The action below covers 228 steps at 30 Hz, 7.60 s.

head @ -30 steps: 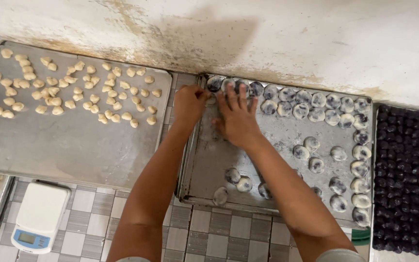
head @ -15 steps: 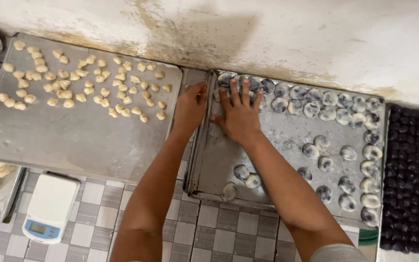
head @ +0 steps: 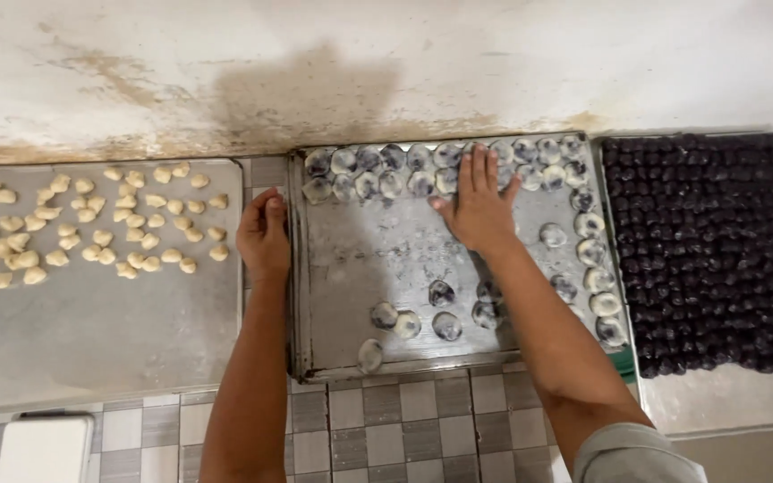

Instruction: Arranging and spacing out small filled dough balls on a metal tray to prepare them for baking or further processing.

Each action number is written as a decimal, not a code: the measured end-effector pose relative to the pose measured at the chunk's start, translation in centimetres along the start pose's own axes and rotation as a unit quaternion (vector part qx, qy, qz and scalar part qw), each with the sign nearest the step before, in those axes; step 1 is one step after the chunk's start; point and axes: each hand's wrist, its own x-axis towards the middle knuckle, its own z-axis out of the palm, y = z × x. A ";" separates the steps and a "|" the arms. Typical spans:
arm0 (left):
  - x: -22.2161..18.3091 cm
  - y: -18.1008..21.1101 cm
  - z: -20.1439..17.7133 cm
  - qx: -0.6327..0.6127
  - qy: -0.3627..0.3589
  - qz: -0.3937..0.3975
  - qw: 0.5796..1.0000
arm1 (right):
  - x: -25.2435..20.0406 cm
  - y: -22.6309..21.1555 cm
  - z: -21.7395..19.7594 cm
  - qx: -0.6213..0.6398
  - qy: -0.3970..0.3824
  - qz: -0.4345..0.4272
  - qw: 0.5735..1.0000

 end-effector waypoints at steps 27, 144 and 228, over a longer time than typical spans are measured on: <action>-0.2 0.5 0.4 -0.046 0.018 -0.034 0.998 | -1.6 2.1 -5.6 0.051 -0.010 -0.016 0.999; -0.8 2.6 0.2 -0.053 -0.001 0.001 0.999 | 2.7 -11.1 -0.3 0.048 0.147 -0.162 0.975; -14.5 12.9 26.6 0.135 -0.309 -0.012 0.941 | -3.3 19.3 -2.2 0.013 0.201 -0.063 0.977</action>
